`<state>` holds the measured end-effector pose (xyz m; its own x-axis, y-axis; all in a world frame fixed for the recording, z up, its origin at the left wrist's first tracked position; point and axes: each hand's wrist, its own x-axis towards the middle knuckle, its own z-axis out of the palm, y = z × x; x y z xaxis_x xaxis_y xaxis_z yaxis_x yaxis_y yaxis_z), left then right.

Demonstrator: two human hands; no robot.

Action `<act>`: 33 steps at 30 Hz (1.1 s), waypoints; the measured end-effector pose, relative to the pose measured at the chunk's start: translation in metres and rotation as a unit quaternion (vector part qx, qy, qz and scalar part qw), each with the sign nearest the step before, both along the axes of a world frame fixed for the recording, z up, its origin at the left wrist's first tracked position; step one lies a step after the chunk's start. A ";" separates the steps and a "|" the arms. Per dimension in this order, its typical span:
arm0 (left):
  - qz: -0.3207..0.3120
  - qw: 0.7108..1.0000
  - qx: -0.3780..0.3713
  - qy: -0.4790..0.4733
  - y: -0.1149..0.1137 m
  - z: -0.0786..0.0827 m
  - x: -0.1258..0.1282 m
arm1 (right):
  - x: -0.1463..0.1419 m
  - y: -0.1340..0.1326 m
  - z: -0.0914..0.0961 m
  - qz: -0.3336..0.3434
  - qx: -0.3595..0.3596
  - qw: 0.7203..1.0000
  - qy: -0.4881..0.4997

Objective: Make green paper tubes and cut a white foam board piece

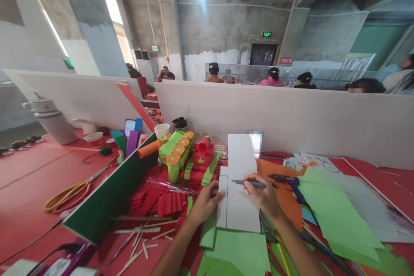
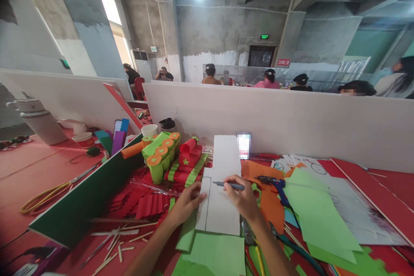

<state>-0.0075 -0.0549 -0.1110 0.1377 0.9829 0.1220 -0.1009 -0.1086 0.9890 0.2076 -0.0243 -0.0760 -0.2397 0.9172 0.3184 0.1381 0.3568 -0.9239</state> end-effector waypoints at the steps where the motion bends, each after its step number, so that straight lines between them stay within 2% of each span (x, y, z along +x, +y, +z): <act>1: 0.003 1.000 -0.002 -0.008 0.000 0.001 -0.001 | 0.005 -0.002 0.004 -0.018 0.004 1.000 0.021; 4: 0.021 0.999 -0.016 -0.037 -0.001 0.005 -0.004 | 0.023 -0.009 0.015 -0.085 0.046 0.991 0.091; 7: 0.063 0.992 -0.044 -0.100 -0.002 0.010 -0.009 | 0.043 -0.014 0.017 -0.174 0.105 0.969 0.142; 10: 0.099 0.971 -0.068 -0.208 -0.003 0.017 -0.012 | 0.056 -0.016 0.007 -0.224 0.099 0.966 0.076; 13: 0.112 0.957 -0.083 -0.256 -0.004 0.023 -0.013 | 0.058 -0.015 -0.012 -0.184 0.057 0.979 -0.064; 15: 0.127 0.951 -0.098 -0.264 -0.005 0.027 -0.013 | 0.055 -0.012 -0.023 -0.140 0.062 0.975 -0.160; 17: 0.140 0.946 -0.113 -0.271 -0.006 0.029 -0.013 | 0.051 -0.010 -0.028 -0.112 0.074 0.968 -0.214; 22: 0.141 0.939 -0.116 -0.292 -0.008 0.034 -0.016 | 0.045 0.005 -0.025 -0.112 0.081 0.956 -0.260; 27: 0.153 0.937 -0.121 -0.288 -0.008 0.034 -0.021 | 0.033 0.040 -0.017 -0.112 0.078 0.931 -0.338; 33: 0.171 0.937 -0.114 -0.281 -0.009 0.036 -0.020 | 0.019 0.070 -0.015 -0.054 0.080 0.912 -0.398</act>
